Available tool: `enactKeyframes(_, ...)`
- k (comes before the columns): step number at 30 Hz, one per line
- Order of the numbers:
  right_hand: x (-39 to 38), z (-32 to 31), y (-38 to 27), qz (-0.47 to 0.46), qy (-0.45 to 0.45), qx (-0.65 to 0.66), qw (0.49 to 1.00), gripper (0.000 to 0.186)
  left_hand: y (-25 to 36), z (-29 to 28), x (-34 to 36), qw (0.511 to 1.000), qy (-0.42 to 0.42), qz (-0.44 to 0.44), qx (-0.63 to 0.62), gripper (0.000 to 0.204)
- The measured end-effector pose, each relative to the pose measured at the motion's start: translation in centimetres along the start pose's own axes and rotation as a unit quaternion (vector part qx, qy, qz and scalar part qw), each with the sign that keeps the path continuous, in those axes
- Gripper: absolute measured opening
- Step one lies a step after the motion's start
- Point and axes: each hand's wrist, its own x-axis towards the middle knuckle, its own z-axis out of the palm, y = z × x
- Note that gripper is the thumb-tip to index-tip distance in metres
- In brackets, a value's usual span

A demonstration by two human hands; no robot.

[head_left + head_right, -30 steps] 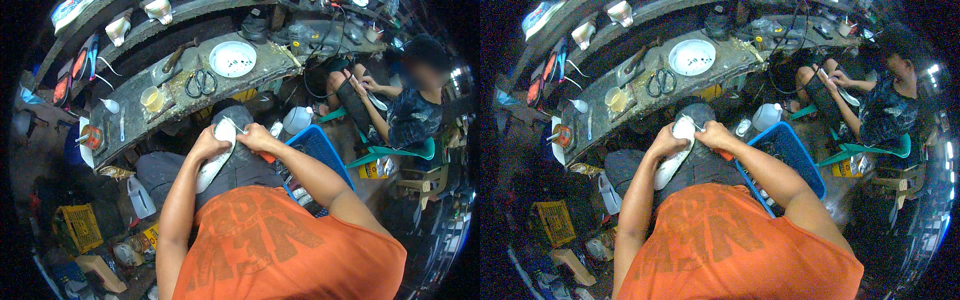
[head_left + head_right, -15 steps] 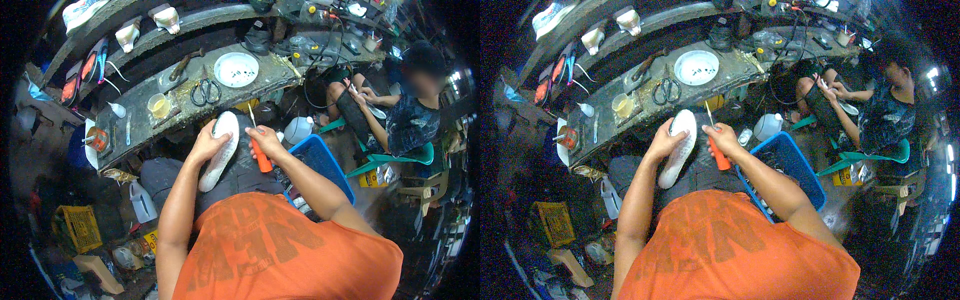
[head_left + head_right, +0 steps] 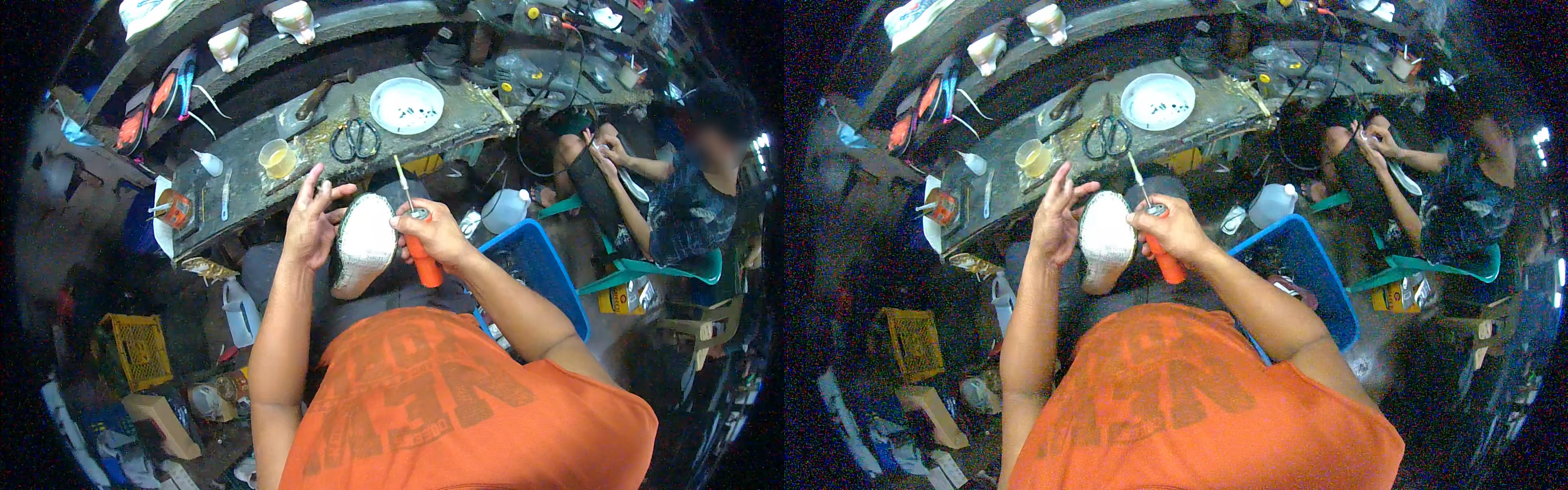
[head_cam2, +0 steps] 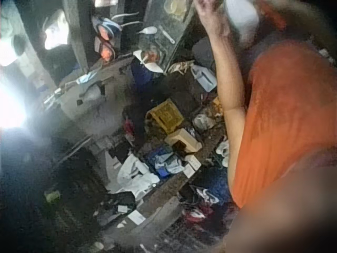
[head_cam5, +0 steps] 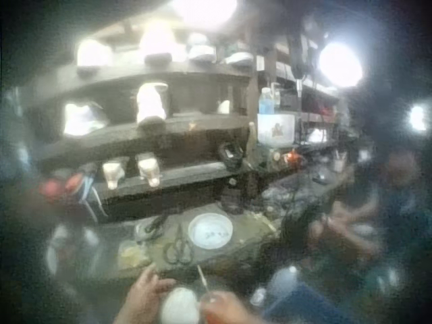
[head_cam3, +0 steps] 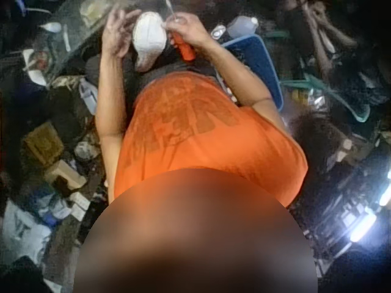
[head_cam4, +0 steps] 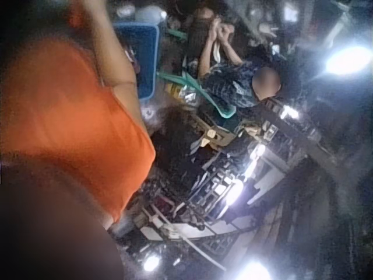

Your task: The person uses a screwdriver to scrape and separate the sole from a green shoe, then switches to a white shoe and uses a utility knife to trim excess material along the upper. The person continues scraping the white shoe with the screwdriver.

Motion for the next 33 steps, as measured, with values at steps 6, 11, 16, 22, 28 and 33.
enactKeyframes(6, 0.3, 1.5, -1.8, -0.018, 0.015, 0.041, 0.999, 0.025, 1.8, 0.8, -1.2, 0.961, -0.226, 0.062, 0.150, 0.079)
enactKeyframes(11, -0.8, 2.2, -3.1, -0.053, 0.011, 0.069, 0.996, 0.025, 1.7, 0.6, -4.1, 0.930, -0.069, 0.257, 0.255, 0.050)
enactKeyframes(16, -2.3, 3.4, -1.7, 0.024, -0.122, -0.063, 0.990, 0.037, -3.5, 1.5, -10.8, 0.963, 0.128, 0.230, 0.059, 0.059)
enactKeyframes(22, -2.1, 5.2, 0.9, 0.075, -0.167, -0.129, 0.975, 0.024, -4.4, -2.3, -15.9, 0.923, -0.057, -0.090, -0.369, 0.094)
enactKeyframes(28, -1.5, 4.7, 0.6, 0.000, -0.190, -0.247, 0.950, 0.030, -4.3, -3.5, -12.9, 0.856, -0.146, -0.233, -0.437, 0.075)
enactKeyframes(33, -3.3, 3.4, 0.5, -0.120, -0.143, -0.370, 0.910, 0.043, -5.9, -2.6, -13.0, 0.928, 0.023, -0.145, -0.343, 0.065)
